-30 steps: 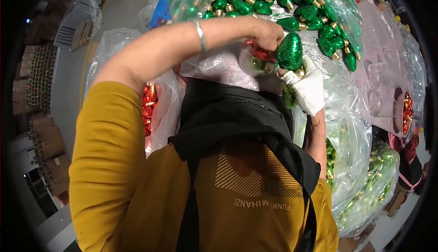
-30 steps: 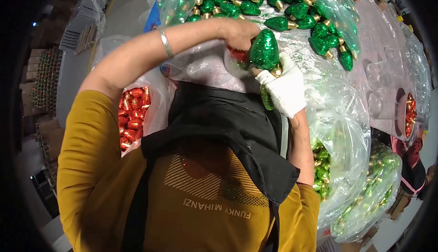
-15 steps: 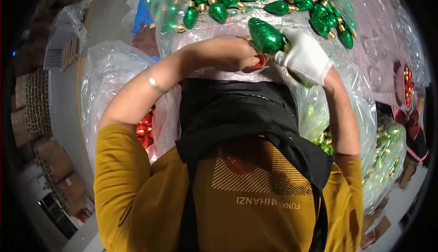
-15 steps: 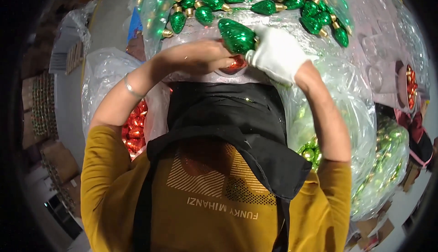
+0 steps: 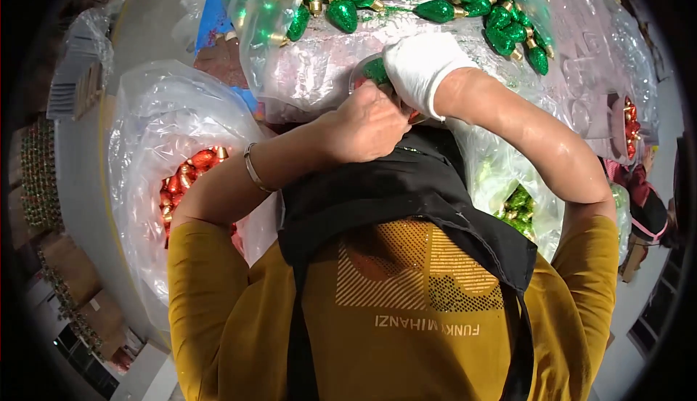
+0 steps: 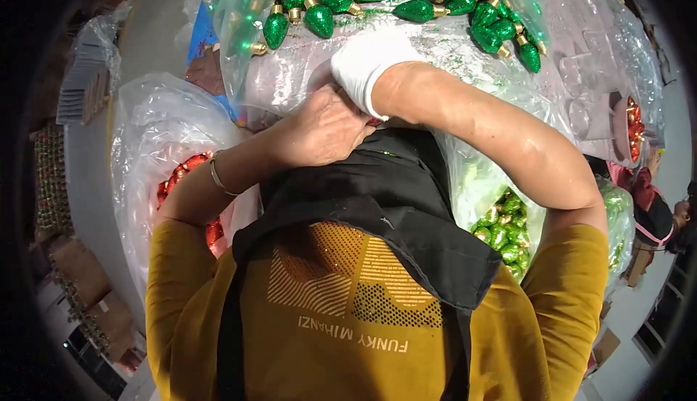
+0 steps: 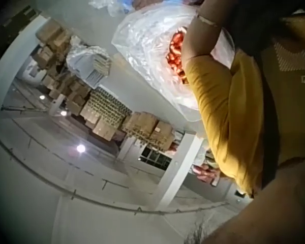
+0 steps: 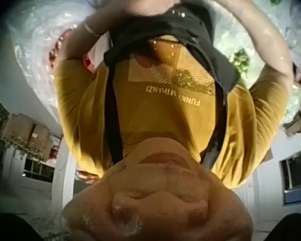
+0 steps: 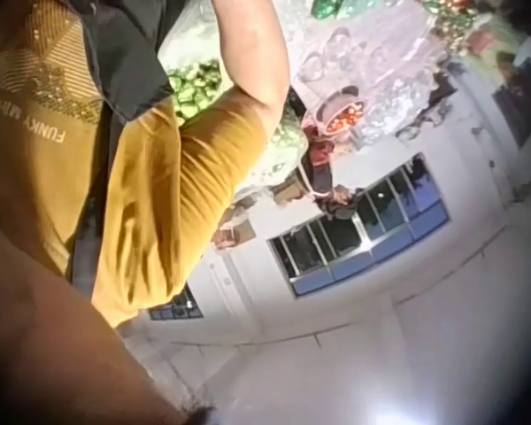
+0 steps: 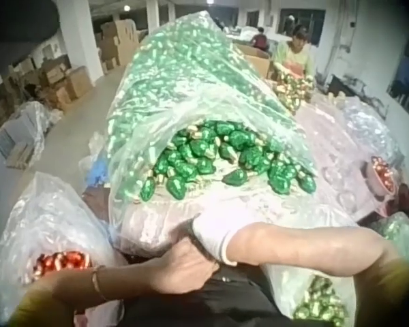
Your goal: The person packs red and green bulb ornaments from plastic bags into clear containers by hand.
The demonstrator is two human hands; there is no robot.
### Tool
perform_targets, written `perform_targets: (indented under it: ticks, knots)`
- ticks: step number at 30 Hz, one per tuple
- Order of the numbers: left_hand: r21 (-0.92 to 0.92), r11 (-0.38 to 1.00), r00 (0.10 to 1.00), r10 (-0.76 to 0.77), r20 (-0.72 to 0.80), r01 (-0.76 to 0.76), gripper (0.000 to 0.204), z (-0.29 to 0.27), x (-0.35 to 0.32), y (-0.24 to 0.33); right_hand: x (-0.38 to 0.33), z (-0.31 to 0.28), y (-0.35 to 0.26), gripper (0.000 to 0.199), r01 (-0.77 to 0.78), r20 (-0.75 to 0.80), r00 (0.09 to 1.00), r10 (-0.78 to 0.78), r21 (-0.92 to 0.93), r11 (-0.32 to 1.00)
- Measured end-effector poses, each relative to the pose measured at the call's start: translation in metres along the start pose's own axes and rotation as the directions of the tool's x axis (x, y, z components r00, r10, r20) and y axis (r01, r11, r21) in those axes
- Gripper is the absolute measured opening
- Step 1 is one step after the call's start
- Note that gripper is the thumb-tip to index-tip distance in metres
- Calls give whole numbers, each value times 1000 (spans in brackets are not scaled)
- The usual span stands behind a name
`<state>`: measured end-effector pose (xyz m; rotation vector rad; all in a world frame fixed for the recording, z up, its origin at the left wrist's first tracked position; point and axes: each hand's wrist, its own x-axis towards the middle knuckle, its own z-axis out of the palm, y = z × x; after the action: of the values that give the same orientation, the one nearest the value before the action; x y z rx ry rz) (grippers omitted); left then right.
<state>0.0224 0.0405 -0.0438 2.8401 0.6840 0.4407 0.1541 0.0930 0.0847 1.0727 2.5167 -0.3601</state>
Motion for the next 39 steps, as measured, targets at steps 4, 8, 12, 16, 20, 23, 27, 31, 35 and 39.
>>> perform_targets:
  ticks: [4,8,12,16,20,23,27,31,35,39]
  knots:
    - [752,528,907,356,227,-395,31,-47,-20,14,7,4,-4,16,68,82,994,-71,33,997]
    - [276,959,907,-166,387,58,35,-62,6,27,16,26,32,12,163,-72,949,-307,946,281]
    - [271,954,989,-142,46,125,38,-40,-11,28,21,22,40,15,276,22,921,-390,670,689]
    - [278,954,985,-143,101,110,38,-23,-19,28,26,10,29,18,219,272,902,-335,382,898]
    - [296,954,943,-129,306,35,35,-37,-9,32,19,7,12,18,-47,67,997,26,328,943]
    - [365,926,989,-129,67,96,30,-29,-22,34,9,4,-10,24,215,-507,848,157,600,771]
    - [383,924,985,87,-149,-23,21,-40,-33,19,11,41,6,20,567,-601,641,-477,-48,823]
    - [250,966,998,63,19,-66,18,-23,-36,17,17,59,3,18,444,-573,741,-349,29,895]
    - [147,989,995,-42,89,28,19,-25,-25,18,6,63,9,16,373,-443,894,-63,660,652]
    - [129,986,977,-128,169,107,18,-37,-11,26,28,61,5,21,358,-555,815,-165,260,897]
